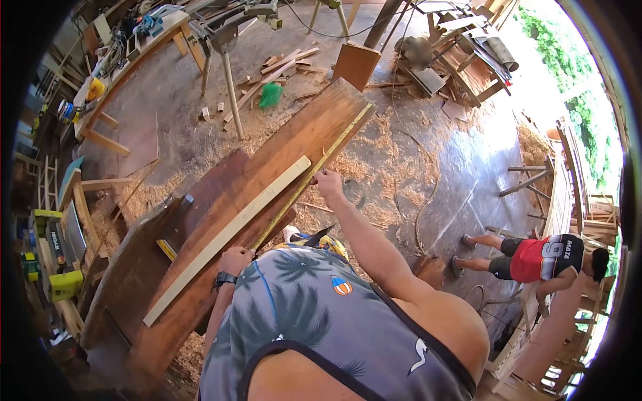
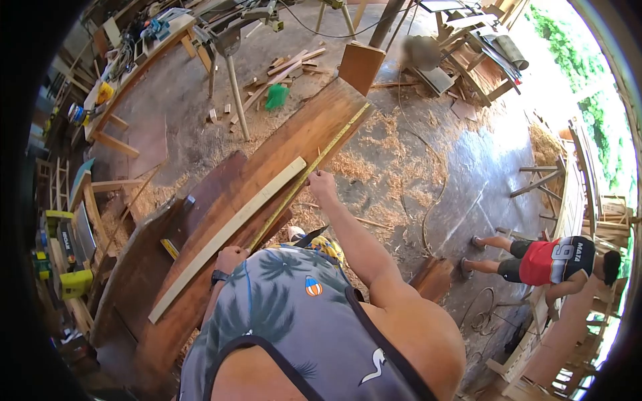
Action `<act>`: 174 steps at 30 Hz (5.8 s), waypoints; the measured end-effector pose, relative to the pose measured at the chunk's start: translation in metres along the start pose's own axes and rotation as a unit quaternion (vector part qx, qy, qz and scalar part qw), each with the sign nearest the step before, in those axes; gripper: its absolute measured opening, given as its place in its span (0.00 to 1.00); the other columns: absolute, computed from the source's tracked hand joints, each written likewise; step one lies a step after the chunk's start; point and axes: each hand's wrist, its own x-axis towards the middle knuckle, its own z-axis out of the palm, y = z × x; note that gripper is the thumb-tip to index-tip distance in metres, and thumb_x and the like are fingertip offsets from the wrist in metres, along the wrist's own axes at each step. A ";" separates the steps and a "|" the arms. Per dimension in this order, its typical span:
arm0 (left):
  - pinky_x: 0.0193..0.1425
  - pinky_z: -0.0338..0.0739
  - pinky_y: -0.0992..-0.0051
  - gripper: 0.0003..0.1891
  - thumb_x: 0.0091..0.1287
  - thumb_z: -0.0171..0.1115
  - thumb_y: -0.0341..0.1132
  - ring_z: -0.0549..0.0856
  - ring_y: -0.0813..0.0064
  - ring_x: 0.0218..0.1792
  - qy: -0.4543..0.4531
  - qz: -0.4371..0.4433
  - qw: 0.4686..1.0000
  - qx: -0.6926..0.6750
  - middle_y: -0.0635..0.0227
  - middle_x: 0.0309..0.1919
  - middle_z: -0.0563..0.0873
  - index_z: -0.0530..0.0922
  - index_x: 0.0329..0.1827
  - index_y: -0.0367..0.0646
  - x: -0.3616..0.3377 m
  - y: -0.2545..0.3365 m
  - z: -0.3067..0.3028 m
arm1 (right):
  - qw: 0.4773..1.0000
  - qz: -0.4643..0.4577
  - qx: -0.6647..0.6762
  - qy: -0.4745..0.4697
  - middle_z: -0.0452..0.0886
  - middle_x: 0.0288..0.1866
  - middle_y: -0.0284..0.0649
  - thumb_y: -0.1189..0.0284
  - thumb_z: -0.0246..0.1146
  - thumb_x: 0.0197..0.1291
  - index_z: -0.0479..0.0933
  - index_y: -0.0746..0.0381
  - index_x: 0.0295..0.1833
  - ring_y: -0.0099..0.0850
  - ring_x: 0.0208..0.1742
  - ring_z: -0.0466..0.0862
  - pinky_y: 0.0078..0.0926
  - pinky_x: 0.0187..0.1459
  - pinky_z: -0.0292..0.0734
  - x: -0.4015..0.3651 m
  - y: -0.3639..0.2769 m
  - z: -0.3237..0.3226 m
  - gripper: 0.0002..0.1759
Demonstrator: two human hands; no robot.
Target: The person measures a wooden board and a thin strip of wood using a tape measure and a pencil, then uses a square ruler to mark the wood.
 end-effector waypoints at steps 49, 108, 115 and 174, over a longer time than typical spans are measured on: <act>0.54 0.81 0.55 0.19 0.63 0.71 0.49 0.83 0.54 0.53 0.286 -0.080 0.955 0.025 0.56 0.45 0.84 0.81 0.43 0.41 -0.040 -0.086 0.027 | 0.730 -0.444 -0.430 -0.291 0.87 0.35 0.51 0.63 0.65 0.60 0.89 0.51 0.46 0.53 0.40 0.87 0.49 0.45 0.82 -0.109 -0.026 0.069 0.12; 0.55 0.80 0.56 0.19 0.61 0.72 0.48 0.83 0.54 0.53 0.311 -0.083 0.947 0.001 0.56 0.45 0.85 0.83 0.44 0.42 -0.040 -0.088 0.030 | 0.656 -0.310 -0.633 -0.269 0.87 0.40 0.59 0.61 0.58 0.64 0.88 0.63 0.39 0.56 0.45 0.88 0.51 0.50 0.83 -0.159 -0.062 0.102 0.18; 0.51 0.80 0.55 0.15 0.52 0.71 0.45 0.84 0.54 0.47 0.360 -0.069 0.926 -0.087 0.55 0.38 0.86 0.84 0.35 0.43 -0.043 -0.090 0.035 | 0.628 -0.311 -0.657 -0.277 0.88 0.46 0.57 0.58 0.63 0.65 0.87 0.63 0.47 0.54 0.51 0.88 0.50 0.51 0.83 -0.172 -0.081 0.115 0.20; 0.47 0.80 0.61 0.07 0.58 0.76 0.30 0.86 0.55 0.39 0.245 -0.026 0.969 -0.037 0.57 0.36 0.87 0.88 0.37 0.41 -0.208 -0.587 -0.071 | 0.808 -0.440 -0.348 -0.180 0.78 0.58 0.45 0.67 0.66 0.58 0.83 0.54 0.52 0.50 0.43 0.86 0.48 0.44 0.84 -0.349 0.041 0.249 0.15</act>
